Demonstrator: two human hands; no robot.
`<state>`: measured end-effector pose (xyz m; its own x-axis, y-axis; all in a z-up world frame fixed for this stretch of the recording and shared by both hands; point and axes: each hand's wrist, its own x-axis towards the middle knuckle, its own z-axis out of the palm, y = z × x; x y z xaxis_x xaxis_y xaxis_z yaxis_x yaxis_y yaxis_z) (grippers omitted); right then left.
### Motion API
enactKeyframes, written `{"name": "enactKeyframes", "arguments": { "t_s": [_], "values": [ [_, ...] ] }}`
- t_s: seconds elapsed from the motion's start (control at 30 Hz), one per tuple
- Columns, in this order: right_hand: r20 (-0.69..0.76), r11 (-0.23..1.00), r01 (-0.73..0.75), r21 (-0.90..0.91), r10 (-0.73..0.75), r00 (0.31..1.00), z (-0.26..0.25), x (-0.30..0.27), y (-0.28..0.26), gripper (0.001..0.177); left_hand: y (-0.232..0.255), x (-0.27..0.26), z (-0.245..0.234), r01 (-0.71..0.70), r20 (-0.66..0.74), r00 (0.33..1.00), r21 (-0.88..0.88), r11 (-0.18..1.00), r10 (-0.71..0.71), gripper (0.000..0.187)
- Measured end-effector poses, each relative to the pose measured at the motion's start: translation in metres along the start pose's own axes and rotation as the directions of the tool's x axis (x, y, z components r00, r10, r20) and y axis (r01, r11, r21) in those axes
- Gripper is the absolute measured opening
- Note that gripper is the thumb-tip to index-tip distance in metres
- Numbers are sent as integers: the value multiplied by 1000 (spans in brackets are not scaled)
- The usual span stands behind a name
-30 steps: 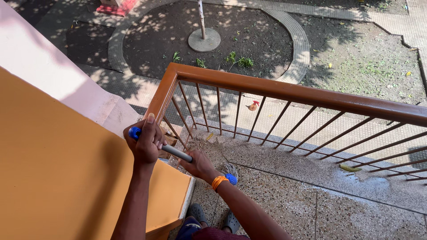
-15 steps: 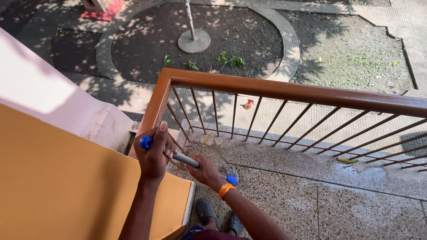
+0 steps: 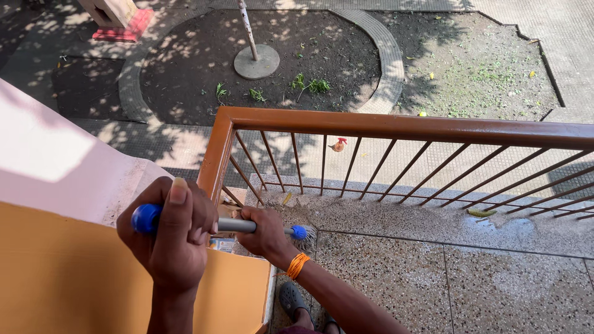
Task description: The person mops the floor of a balcony by hand using a mop and a bucket of water, repeatedly dipping the mop into the bucket and scrubbing the tiles and the base of the wall.
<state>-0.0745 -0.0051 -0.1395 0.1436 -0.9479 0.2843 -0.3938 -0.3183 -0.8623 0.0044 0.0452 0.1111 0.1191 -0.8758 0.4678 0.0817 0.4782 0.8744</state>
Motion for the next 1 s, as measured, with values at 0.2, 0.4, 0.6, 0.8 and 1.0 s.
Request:
{"name": "enactKeyframes", "arguments": {
  "t_s": [0.2, 0.4, 0.6, 0.8, 1.0],
  "values": [
    [78, 995, 18, 101, -26, 997, 14, 22, 5, 20, -11, -16, -2, -26, 23, 999, 122, 992, 23, 42],
    [226, 987, 14, 159, -50, 973, 53, 26, 81, 18, -106, -36, -23, 31, 20, 999, 352, 935, -41, 44],
    [275, 984, 44, 175, -91, 957, 102, 13, 137, 21, -142, -51, -49, -7, -58, 998, 360, 933, 30, 43],
    [314, 992, -10, 129, -31, 949, 109, 44, 123, 22, -144, -18, -63, 65, -127, 992, 341, 938, -22, 47],
    [368, 994, -104, 19, 90, 925, 98, 59, 112, 18, -151, 6, -63, 85, -179, 982, 160, 983, -56, 55]
  ]
}}
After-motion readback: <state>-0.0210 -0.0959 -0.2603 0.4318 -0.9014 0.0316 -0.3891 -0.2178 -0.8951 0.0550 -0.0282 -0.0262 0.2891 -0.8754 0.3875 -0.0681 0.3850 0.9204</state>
